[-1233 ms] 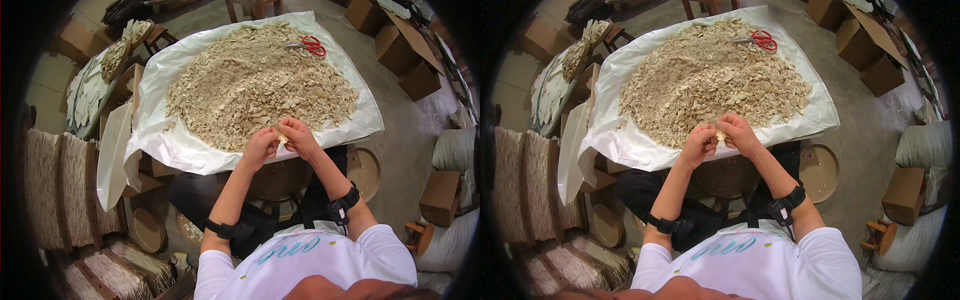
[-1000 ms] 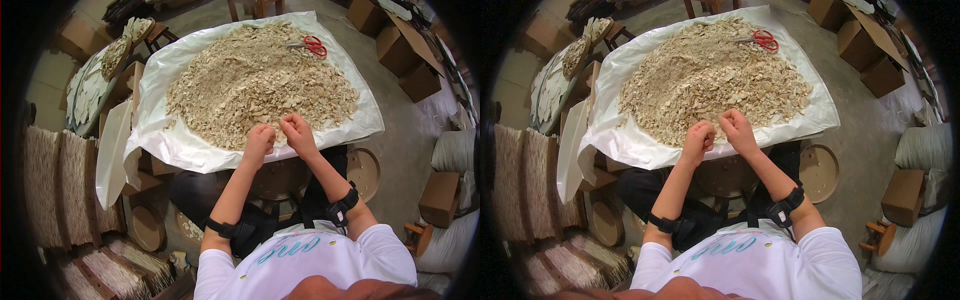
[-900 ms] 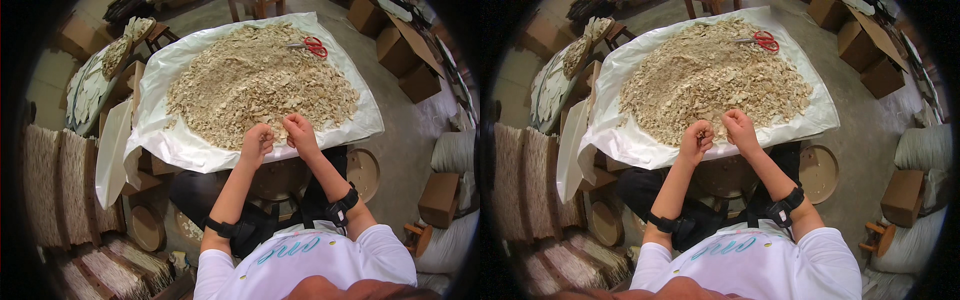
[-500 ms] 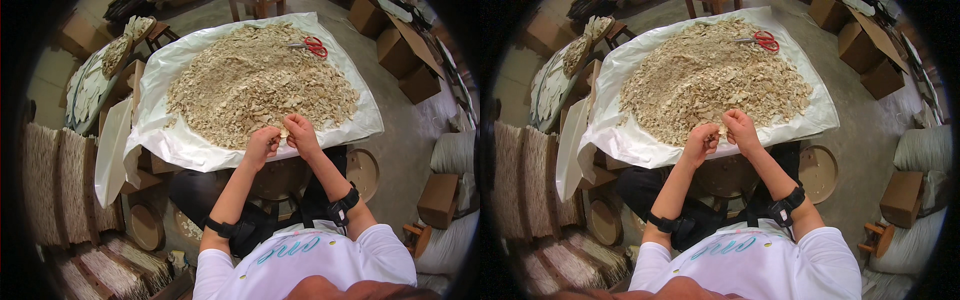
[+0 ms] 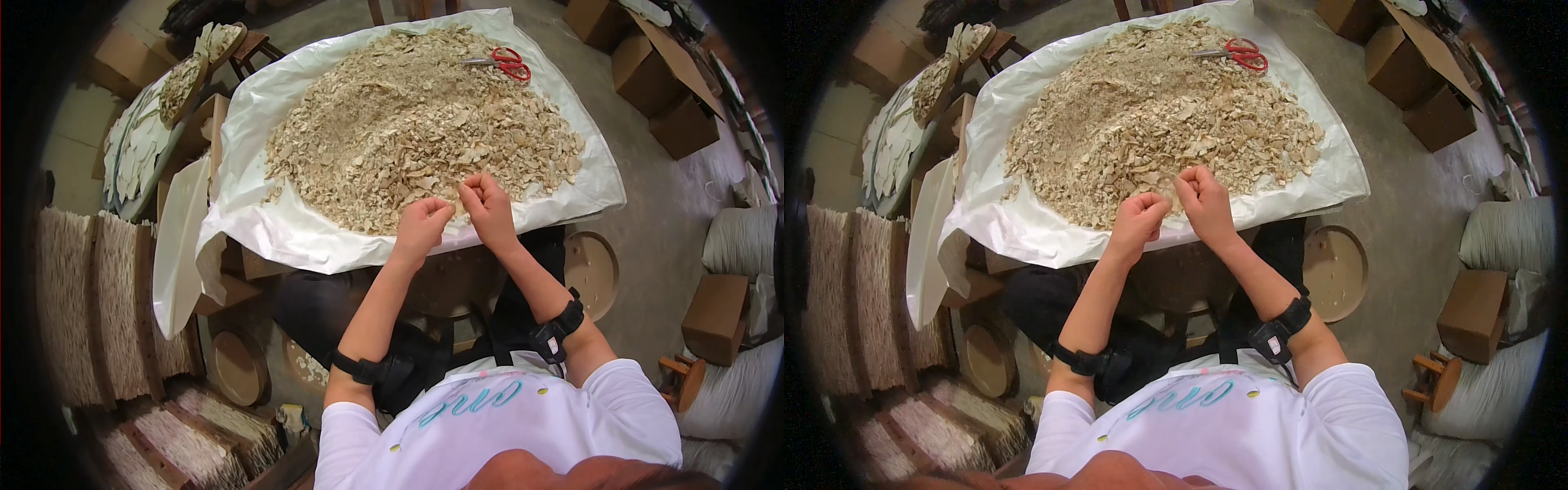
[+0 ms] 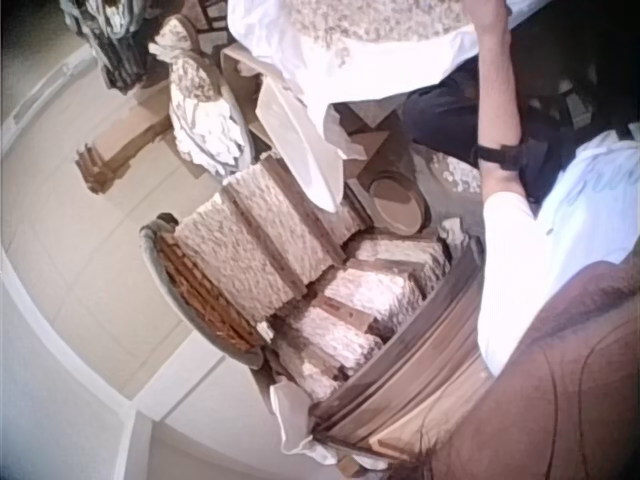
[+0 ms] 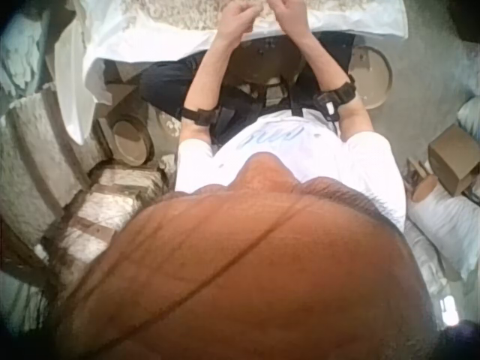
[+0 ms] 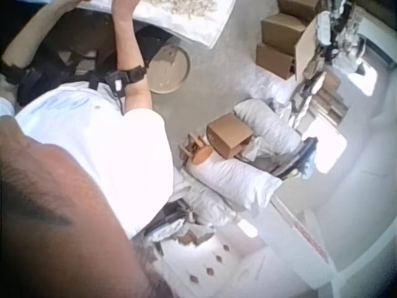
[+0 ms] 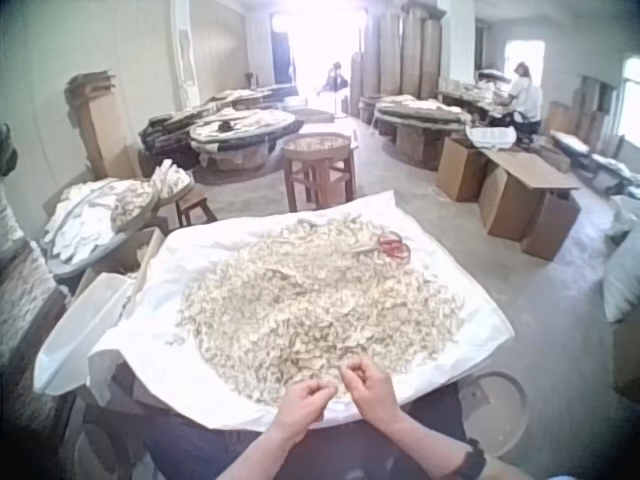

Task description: The recorder sorts and inspects dried seafood pieces on a cloth and uses scissors to trim individual pieces.

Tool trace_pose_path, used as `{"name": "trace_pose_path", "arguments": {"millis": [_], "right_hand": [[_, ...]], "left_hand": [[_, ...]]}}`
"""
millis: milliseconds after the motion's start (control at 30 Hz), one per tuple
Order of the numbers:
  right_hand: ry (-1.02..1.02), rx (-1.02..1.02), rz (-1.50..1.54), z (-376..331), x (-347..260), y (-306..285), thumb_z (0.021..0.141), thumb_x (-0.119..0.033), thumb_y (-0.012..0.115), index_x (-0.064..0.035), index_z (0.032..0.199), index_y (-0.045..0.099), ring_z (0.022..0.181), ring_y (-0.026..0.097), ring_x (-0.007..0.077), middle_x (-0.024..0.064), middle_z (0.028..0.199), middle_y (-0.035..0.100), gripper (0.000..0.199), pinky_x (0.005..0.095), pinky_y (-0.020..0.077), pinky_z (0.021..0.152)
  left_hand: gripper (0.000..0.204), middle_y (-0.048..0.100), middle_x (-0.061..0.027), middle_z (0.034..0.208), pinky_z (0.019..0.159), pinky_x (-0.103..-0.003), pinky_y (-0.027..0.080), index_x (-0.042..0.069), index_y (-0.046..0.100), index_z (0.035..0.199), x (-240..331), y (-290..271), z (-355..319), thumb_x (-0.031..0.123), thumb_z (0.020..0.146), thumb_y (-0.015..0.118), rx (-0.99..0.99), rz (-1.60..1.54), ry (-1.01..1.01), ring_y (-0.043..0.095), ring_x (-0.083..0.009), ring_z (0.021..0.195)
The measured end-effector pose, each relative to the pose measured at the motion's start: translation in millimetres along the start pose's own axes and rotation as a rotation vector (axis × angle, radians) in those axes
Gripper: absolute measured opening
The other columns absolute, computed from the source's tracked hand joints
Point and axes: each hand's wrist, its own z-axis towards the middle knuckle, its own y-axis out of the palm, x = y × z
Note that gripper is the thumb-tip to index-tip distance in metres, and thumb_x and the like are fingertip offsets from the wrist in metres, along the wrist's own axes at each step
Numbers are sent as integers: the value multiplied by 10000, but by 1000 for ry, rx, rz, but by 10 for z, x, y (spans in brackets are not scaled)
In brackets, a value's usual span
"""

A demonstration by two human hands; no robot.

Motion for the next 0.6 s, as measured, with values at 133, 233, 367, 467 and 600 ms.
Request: {"name": "trace_pose_path", "arguments": {"millis": [133, 233, 367, 467, 600], "right_hand": [[-159, 120, -122, -23, 40, 79, 822, -139, 529, -24, 784, 485, 451, 353, 26, -33, 532, 430, 129, 206, 285, 407], [291, 11, 377, -1, -16, 38, 828, -151, 534, -43, 803, 479, 410, 327, 23, -42, 520, 397, 124, 195, 269, 371], [446, -46, 633, 28, -21, -24, 833, -161, 538, -68, 815, 464, 375, 288, 22, -63, 506, 338, 121, 184, 244, 343], [464, -66, 668, 29, -23, -72, 834, -155, 538, -85, 808, 458, 368, 265, 28, -73, 501, 303, 110, 185, 239, 348], [560, -174, 684, 36, 44, -123, 834, -157, 537, -85, 816, 461, 374, 269, 27, -70, 503, 307, 106, 187, 246, 355]], "left_hand": [[97, 395, 63, 510, 367, -178, 244, 52, 549, 728, -112, 44, 40, 133, 781, 564, 158, 266, 244, 313, -20, 405], [107, 380, 67, 503, 365, -177, 238, 57, 542, 716, -50, 51, 19, 133, 790, 548, 122, 44, 71, 303, -20, 402], [92, 362, 69, 510, 365, -179, 230, 60, 525, 723, -42, -14, 52, 119, 793, 538, 174, -32, 87, 287, -24, 400], [93, 372, 50, 548, 359, -179, 230, 67, 495, 746, 21, -88, 67, 133, 812, 495, 70, -298, 2, 292, -34, 411], [128, 396, 10, 604, 345, -181, 234, 81, 431, 727, 48, -148, 58, 156, 830, 421, 2, -629, -122, 320, -51, 432]]}}
